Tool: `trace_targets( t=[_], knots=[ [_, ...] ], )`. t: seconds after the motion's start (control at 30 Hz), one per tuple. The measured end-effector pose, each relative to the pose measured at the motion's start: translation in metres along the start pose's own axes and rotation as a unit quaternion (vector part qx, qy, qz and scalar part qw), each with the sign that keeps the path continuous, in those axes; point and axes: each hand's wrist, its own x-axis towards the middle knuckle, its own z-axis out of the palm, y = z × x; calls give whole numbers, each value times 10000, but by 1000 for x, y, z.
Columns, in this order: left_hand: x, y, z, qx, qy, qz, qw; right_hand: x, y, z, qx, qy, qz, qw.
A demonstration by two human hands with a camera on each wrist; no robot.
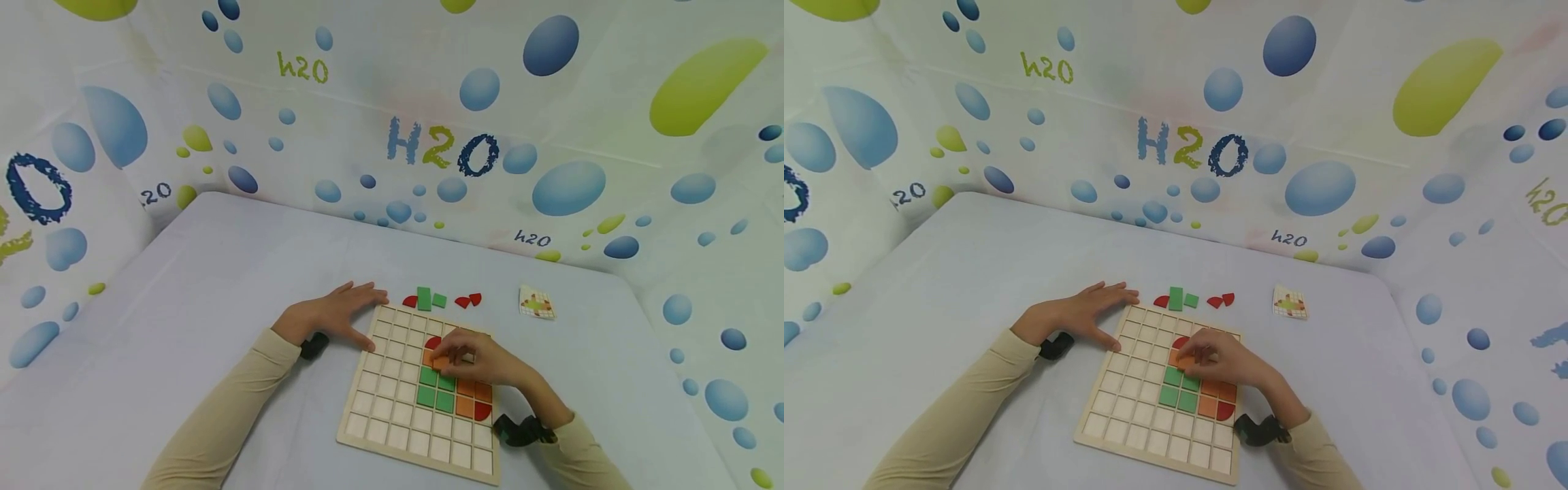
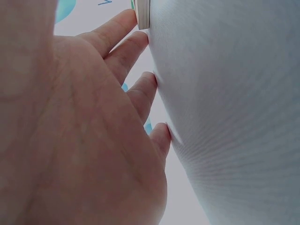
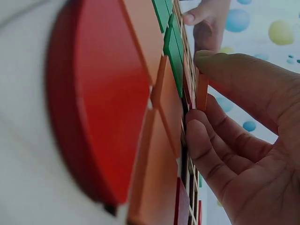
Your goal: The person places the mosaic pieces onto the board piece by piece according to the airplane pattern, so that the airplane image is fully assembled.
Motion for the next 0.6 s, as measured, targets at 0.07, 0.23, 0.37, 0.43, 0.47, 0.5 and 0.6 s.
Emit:
trace_targets(
  t=[0.07, 0.23, 0.37, 0.43, 0.47, 0.5, 0.6],
  knots=[
    [0, 1, 0, -6, 0, -11, 10000, -1, -1, 2, 83, -66, 41, 9999],
    [1, 0, 1, -28, -26, -60, 10000, -3, -4, 6, 202, -191, -36, 9996],
    [0, 1, 0, -18, -33, -63, 10000, -4, -5, 9, 80, -155, -276, 9995],
    [0, 2, -1, -28, -43, -76, 10000, -4, -6, 11, 24, -141, -349, 9993],
    [0, 2, -1, -27, -41, -79, 10000, -4, -7, 12, 3, -145, -364, 9992],
    [0, 2, -1, -21, -38, -81, 10000, -4, -8, 12, -12, -154, -366, 9992],
    [1, 0, 0, -8, -25, -87, 10000, -4, -11, 14, -54, -193, -325, 9993]
  ],
)
